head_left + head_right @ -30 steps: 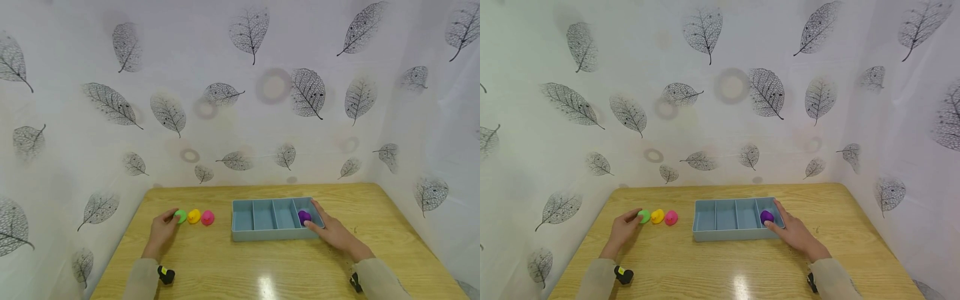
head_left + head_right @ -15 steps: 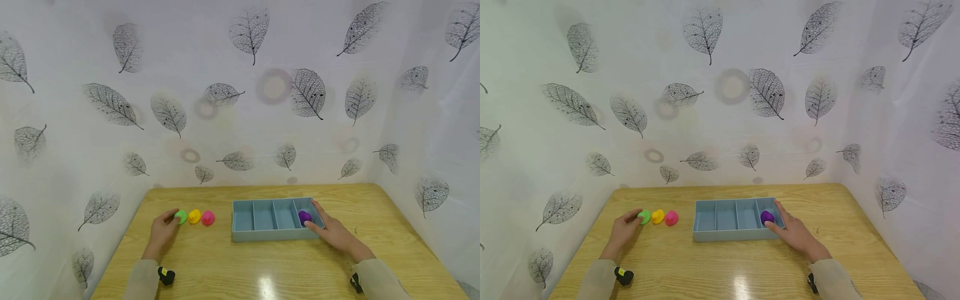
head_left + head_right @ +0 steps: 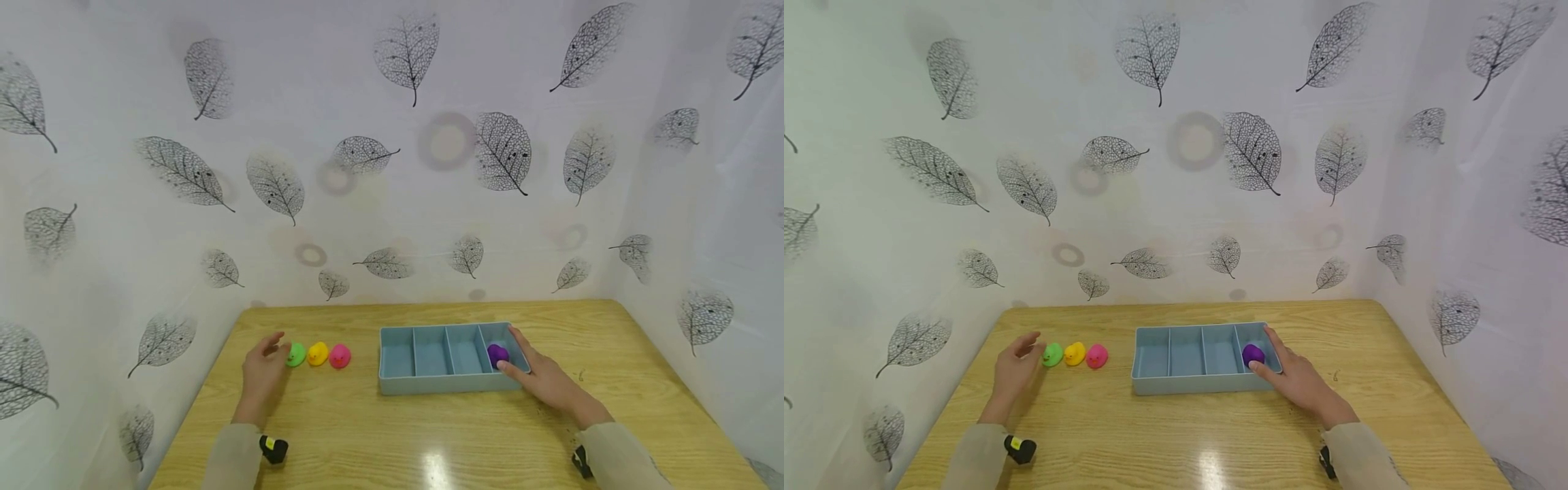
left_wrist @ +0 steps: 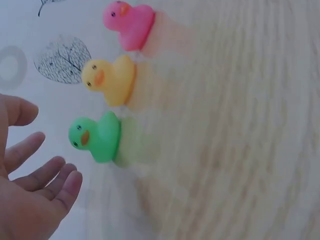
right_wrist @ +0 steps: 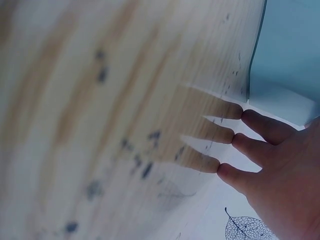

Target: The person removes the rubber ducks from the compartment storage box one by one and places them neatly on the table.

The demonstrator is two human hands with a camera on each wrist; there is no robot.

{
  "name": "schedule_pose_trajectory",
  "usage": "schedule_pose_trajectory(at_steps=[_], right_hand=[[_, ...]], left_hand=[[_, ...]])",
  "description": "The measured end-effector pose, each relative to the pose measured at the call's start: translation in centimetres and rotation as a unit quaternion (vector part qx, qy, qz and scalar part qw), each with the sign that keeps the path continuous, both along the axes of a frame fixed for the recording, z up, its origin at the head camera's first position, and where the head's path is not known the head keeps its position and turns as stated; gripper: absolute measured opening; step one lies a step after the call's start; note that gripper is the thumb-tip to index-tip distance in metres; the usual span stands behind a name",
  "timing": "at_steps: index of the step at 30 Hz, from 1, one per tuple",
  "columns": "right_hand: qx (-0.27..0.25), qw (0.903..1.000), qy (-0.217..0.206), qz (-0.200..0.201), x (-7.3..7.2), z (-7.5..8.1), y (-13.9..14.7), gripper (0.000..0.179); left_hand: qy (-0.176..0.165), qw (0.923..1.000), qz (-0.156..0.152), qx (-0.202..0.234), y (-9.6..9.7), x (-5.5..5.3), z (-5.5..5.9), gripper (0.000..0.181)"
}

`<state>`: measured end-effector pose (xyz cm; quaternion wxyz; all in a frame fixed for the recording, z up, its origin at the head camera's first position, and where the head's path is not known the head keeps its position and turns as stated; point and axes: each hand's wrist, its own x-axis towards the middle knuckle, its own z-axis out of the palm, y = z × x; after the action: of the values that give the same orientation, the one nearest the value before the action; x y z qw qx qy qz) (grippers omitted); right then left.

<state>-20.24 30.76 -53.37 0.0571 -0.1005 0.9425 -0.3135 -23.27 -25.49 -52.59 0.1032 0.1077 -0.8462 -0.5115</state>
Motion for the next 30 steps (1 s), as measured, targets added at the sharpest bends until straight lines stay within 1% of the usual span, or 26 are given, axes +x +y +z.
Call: schedule_pose_trajectory(at_steps=[2, 4, 5, 8, 15, 17, 21, 24, 26, 30], right_hand=[[0.000, 1.0000, -0.002, -0.002, 0.0, 0.0, 0.1, 0.088], [0.002, 1.0000, -0.004, -0.003, 0.0, 0.0, 0.2, 0.088], [0.002, 1.0000, -0.007, -0.002, -0.1, 0.0, 0.3, 0.088], [-0.001, 0.9999, -0.015, 0.000, -0.1, 0.2, 0.4, 0.089], [0.001, 0.9996, -0.016, 0.023, -0.2, 1.2, 0.5, 0.093], [-0.004, 0.9993, -0.019, 0.033, -0.3, 1.6, 0.5, 0.096], [-0.024, 0.9979, -0.028, 0.054, -0.5, 2.5, 0.5, 0.106], [-0.029, 0.9970, -0.034, 0.063, -0.8, 2.8, 0.4, 0.117], [-0.026, 0.9967, -0.041, 0.066, -1.0, 2.8, 0.4, 0.123], [-0.014, 0.9966, -0.053, 0.061, -1.3, 2.5, 0.4, 0.131]], left_hand=[[0.025, 0.9996, 0.008, -0.007, 0.4, -0.1, 0.5, 0.043], [0.059, 0.9981, 0.011, -0.016, 0.9, -0.2, 1.1, 0.041], [0.076, 0.9969, 0.011, -0.019, 1.1, -0.3, 1.5, 0.040], [0.106, 0.9943, 0.003, -0.012, 2.0, -0.4, 2.4, 0.038], [0.136, 0.9904, -0.023, 0.002, 4.7, -0.4, 4.6, 0.037], [0.146, 0.9884, -0.039, 0.006, 5.7, -0.3, 5.2, 0.036], [0.162, 0.9828, -0.088, 0.014, 7.9, -0.4, 6.1, 0.036], [0.154, 0.9795, -0.128, 0.020, 9.6, -0.5, 6.6, 0.036], [0.144, 0.9767, -0.158, 0.020, 10.8, -0.5, 6.6, 0.036], [0.127, 0.9694, -0.209, 0.016, 13.1, -0.7, 6.8, 0.036]])
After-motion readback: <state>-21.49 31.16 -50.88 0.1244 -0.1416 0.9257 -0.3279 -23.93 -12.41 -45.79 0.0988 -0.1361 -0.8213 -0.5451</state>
